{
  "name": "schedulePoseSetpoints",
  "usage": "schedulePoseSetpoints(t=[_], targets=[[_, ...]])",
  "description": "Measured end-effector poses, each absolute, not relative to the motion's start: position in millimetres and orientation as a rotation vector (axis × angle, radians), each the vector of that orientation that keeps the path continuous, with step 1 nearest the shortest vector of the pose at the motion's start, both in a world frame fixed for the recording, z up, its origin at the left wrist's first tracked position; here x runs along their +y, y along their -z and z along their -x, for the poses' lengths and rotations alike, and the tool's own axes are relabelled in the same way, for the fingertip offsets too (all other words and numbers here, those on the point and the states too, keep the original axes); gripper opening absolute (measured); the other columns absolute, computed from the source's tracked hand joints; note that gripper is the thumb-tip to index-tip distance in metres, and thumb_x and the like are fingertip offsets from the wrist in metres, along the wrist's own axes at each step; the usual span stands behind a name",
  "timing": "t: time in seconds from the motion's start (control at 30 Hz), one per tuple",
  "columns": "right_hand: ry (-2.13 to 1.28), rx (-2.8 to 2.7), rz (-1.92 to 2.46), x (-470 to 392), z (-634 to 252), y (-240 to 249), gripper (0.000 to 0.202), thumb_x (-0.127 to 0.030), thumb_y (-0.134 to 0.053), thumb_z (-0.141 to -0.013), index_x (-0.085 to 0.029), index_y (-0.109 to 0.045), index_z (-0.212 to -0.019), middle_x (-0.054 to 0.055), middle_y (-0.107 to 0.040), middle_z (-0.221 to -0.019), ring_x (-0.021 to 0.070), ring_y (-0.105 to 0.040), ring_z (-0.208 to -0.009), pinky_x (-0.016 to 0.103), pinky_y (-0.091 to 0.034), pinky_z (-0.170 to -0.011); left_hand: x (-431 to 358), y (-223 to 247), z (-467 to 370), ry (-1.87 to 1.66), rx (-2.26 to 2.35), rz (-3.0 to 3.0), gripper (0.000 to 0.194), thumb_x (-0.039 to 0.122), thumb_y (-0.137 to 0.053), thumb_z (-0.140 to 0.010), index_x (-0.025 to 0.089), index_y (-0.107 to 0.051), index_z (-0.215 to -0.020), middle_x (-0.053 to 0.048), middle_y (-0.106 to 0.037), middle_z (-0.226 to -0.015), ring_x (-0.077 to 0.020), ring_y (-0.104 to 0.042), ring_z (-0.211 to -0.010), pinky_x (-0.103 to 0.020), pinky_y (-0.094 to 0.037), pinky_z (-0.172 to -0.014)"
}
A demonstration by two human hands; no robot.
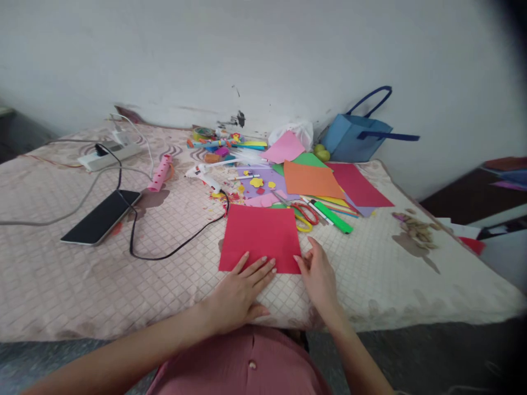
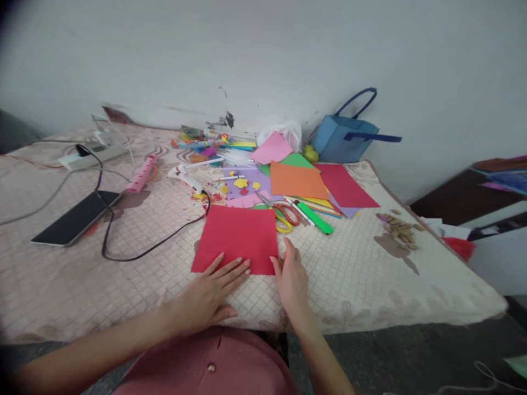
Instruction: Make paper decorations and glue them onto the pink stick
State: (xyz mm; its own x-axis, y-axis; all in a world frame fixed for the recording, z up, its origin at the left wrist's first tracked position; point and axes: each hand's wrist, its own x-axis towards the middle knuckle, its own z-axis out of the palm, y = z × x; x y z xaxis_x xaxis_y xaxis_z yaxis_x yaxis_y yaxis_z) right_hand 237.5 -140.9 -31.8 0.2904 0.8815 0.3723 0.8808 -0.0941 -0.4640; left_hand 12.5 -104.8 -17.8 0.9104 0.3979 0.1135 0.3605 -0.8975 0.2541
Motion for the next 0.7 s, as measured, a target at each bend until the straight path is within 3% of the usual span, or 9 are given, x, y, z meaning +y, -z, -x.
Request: schedulePoseSetpoints(t=[0.17, 0.3, 0.43, 0.7], targets=[[0.062, -1.658, 1.748, -155.0, -222.1, 26.7, 0.038, -0.028, -0.039, -0.089, -0.019, -0.044, -0.127, 0.014, -0.053, -0.114, 0.0247, -0.052, -0.106, 0.041, -0.046, -0.087, -104.9, 15.7, -10.7, -0.254, 0.564, -2.848, 0.069, 0.051, -0.045, -0.084, 0.021, -0.021, -0.142, -0.008, -0.021, -0.149, -0.0227, -0.018, -0.137, -0.045, -0.006, -0.112], [-0.103, -2.237, 1.562, -167.4, -196.3, 24.0, 0.058, -0.028, -0.041, -0.088, -0.02, -0.022, -0.143, 0.01, -0.037, -0.142, 0.0246, -0.029, -0.132, 0.046, -0.033, -0.105, -104.9, 14.2, -12.7, -0.216, 0.558, -2.827, 0.068, 0.053, -0.04, -0.086, 0.019, -0.022, -0.141, -0.009, -0.027, -0.146, -0.0223, -0.019, -0.137, -0.045, -0.003, -0.112], [-0.066, -2.298, 1.694, -171.9, -189.2, 26.1, 0.07, -0.035, -0.043, -0.087, -0.015, -0.01, -0.145, 0.011, -0.019, -0.149, 0.0263, -0.016, -0.137, 0.049, -0.03, -0.106, -98.5, 11.7, -9.1, -0.169, 0.488, -2.816, 0.069, 0.052, -0.04, -0.086, 0.02, -0.018, -0.142, -0.008, -0.024, -0.148, -0.0212, -0.016, -0.137, -0.044, -0.005, -0.112], [0.009, -2.238, 1.864, -189.6, -216.7, 36.4, 0.067, -0.029, -0.042, -0.088, -0.015, -0.01, -0.145, 0.01, -0.018, -0.15, 0.0246, -0.015, -0.137, 0.048, -0.029, -0.107, -76.4, 10.2, 55.6, -0.191, 0.686, -2.847, 0.065, 0.044, -0.036, -0.09, 0.023, -0.006, -0.144, -0.006, -0.016, -0.15, -0.0195, -0.018, -0.137, -0.04, -0.011, -0.112]])
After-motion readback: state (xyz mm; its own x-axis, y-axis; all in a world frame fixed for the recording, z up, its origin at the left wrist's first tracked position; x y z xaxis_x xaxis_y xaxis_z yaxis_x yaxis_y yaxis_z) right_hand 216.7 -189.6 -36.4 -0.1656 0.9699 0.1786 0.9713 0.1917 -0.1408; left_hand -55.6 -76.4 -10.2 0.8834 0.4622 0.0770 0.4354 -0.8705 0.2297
